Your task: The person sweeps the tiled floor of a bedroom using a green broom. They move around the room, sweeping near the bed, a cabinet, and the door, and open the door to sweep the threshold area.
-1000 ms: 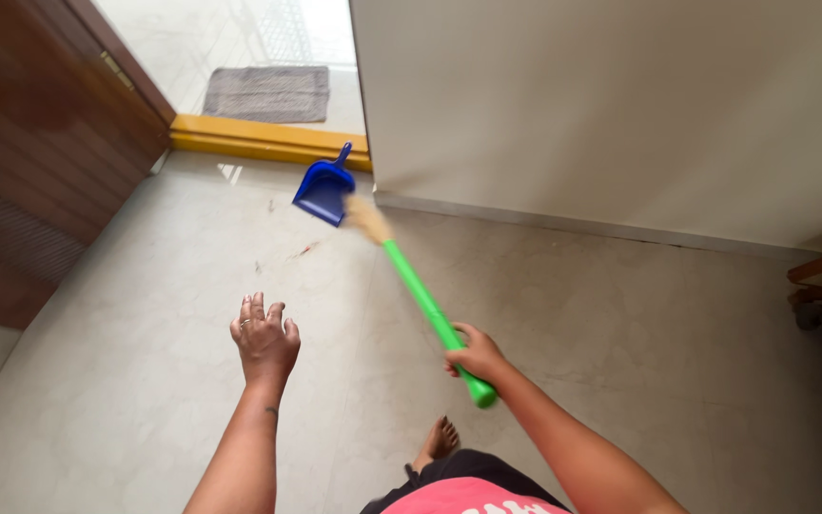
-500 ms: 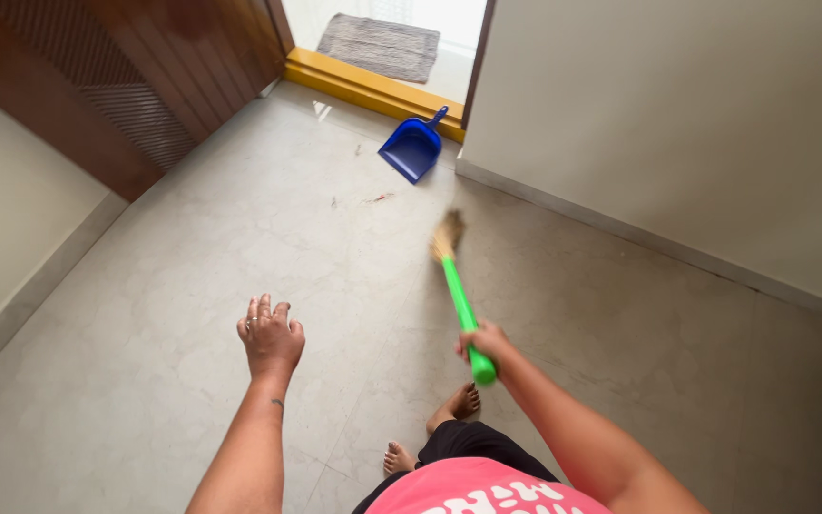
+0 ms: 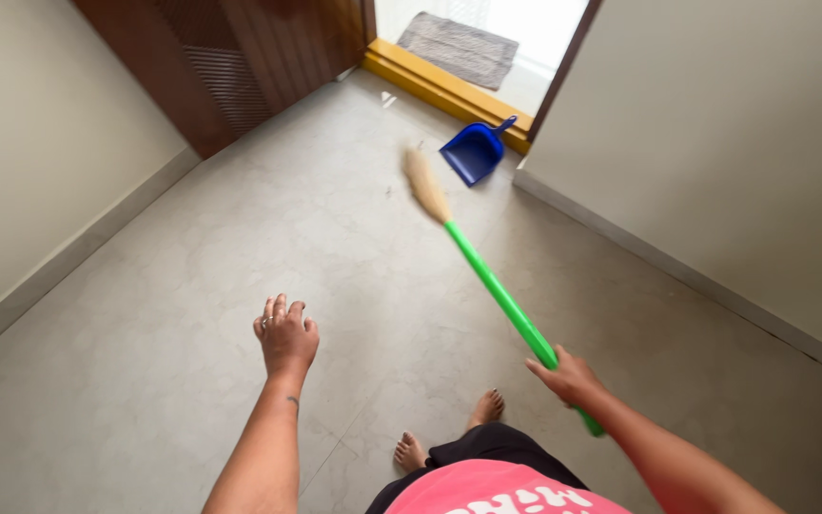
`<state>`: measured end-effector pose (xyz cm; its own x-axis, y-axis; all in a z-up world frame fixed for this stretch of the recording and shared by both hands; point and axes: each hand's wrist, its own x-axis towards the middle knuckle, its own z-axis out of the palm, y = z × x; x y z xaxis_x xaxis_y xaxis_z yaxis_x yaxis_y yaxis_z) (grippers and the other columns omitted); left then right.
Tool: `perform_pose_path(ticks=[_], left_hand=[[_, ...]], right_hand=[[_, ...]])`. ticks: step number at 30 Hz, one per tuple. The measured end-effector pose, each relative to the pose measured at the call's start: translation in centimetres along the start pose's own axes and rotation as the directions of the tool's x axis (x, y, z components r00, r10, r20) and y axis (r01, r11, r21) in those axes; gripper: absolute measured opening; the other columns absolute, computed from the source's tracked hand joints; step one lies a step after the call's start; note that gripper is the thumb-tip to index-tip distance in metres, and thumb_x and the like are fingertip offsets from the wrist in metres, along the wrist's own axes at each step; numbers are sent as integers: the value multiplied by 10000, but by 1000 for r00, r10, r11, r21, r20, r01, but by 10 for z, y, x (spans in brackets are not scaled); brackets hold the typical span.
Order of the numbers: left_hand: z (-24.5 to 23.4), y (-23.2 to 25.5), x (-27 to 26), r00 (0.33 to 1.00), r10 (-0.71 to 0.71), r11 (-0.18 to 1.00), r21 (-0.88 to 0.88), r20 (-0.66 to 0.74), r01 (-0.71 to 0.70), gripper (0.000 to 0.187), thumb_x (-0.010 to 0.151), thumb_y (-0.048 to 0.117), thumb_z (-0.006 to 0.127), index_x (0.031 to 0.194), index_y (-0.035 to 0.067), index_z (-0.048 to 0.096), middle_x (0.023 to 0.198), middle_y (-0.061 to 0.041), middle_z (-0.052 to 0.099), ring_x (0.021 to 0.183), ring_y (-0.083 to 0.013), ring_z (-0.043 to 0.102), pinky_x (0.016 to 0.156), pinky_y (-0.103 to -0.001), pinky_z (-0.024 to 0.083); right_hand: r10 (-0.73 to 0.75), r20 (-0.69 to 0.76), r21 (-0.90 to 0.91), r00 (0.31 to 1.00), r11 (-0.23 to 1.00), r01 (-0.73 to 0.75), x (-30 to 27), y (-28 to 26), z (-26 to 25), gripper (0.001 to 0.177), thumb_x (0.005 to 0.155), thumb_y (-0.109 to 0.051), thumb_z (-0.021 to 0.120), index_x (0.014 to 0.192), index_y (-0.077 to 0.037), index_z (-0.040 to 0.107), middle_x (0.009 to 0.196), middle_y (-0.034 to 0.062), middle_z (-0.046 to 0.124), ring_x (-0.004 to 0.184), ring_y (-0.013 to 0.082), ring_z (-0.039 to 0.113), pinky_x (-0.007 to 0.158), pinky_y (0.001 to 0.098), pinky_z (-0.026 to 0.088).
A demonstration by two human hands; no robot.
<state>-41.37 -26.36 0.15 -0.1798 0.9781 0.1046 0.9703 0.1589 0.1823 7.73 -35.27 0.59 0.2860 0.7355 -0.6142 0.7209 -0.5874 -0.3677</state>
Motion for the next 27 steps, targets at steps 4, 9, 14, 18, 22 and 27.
perform_pose_path(ticks=[4, 9, 14, 18, 22, 27], left_hand=[[4, -6, -4, 999, -42, 999, 2, -6, 42, 337, 911, 247, 629, 1226, 146, 697, 1540, -139, 498, 1493, -279, 357, 1189, -513, 250], [10, -2, -14, 994, -104, 995, -11, -28, 104, 348, 904, 248, 630, 1229, 144, 694, 1544, -135, 492, 1495, -278, 352, 1183, -524, 248], [11, 10, -41, 977, -211, 977, 29, 43, 210, 348, 891, 260, 631, 1215, 152, 696, 1536, -137, 493, 1489, -279, 354, 1188, -532, 247], [21, 19, -58, 958, -283, 957, 73, 42, 279, 336, 909, 261, 613, 1216, 151, 694, 1547, -124, 496, 1498, -273, 356, 1197, -537, 245], [27, 39, -72, 934, -350, 936, 60, 73, 346, 327, 927, 260, 598, 1222, 155, 693, 1561, -124, 477, 1509, -268, 333, 1201, -519, 230], [31, 70, -84, 908, -402, 916, 62, 121, 397, 334, 947, 276, 592, 1244, 156, 687, 1562, -120, 472, 1514, -266, 325, 1209, -512, 218]], right_hand=[[-280, 60, -535, 958, 801, 268, 15, 37, 4, 454, 953, -551, 619, 1142, -141, 576, 847, 123, 753, 818, 306, 750, 726, 459, 569], [-556, 359, -641, 749, 437, 632, 48, 38, 43, 361, 1010, -460, 596, 1179, -141, 594, 1063, 121, 720, 867, 289, 722, 728, 412, 590], [-419, 792, -566, 445, -230, 791, 41, -9, 59, 690, 1029, -104, 494, 1613, -392, 265, 1203, 227, 582, 770, 267, 720, 604, 363, 604], [-423, 722, -631, 547, -80, 772, 72, -15, 35, 689, 1030, -136, 506, 1628, -394, 282, 1006, 165, 638, 744, 260, 683, 603, 380, 573], [-300, 564, -729, 770, 258, 634, 139, -32, 20, 589, 1088, -327, 447, 1637, -337, 233, 815, 82, 645, 618, 159, 579, 519, 332, 508], [-150, 395, -360, 906, 882, 303, 217, -90, -36, 437, 1089, -344, 445, 1515, -275, 515, 755, 8, 621, 519, 92, 476, 444, 251, 434]])
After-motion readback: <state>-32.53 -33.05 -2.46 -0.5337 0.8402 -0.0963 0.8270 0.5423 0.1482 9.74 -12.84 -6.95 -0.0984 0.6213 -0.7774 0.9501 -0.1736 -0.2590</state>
